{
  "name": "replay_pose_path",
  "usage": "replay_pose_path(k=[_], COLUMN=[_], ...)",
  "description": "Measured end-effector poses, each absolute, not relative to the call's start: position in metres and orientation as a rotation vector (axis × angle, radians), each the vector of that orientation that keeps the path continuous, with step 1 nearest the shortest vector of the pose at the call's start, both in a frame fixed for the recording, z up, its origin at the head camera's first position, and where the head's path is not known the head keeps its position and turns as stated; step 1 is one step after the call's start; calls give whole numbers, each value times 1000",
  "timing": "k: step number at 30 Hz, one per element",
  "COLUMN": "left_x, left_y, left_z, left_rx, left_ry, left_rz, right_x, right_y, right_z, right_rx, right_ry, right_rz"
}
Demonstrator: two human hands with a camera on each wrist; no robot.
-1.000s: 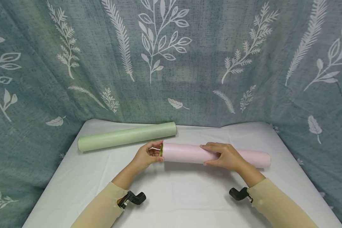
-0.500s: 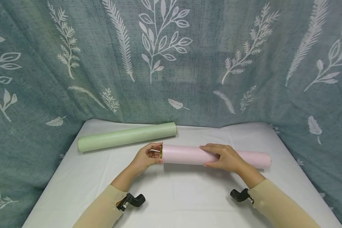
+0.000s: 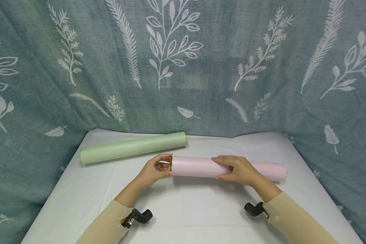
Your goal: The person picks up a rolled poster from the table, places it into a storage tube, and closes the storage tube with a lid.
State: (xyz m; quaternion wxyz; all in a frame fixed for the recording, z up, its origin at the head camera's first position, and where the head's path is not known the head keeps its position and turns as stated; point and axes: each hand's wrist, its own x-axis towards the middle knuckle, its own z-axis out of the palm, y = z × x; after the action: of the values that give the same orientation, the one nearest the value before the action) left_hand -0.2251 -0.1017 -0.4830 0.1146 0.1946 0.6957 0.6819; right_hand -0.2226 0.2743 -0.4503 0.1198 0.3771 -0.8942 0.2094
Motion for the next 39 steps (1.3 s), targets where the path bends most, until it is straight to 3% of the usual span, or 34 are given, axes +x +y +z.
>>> replay_pose_path(k=[24,39], left_x=[-220,-212], left_y=[-102,-129], left_z=[-488,-485], left_rx=[606,632], left_ry=[2068,2364], left_rz=[1933,1794], right_x=[-224,-238], right_y=[280,299], right_z=[-432,-433], right_rx=[1056,967], right_ry=[-2684,-2723], right_rz=[507,475])
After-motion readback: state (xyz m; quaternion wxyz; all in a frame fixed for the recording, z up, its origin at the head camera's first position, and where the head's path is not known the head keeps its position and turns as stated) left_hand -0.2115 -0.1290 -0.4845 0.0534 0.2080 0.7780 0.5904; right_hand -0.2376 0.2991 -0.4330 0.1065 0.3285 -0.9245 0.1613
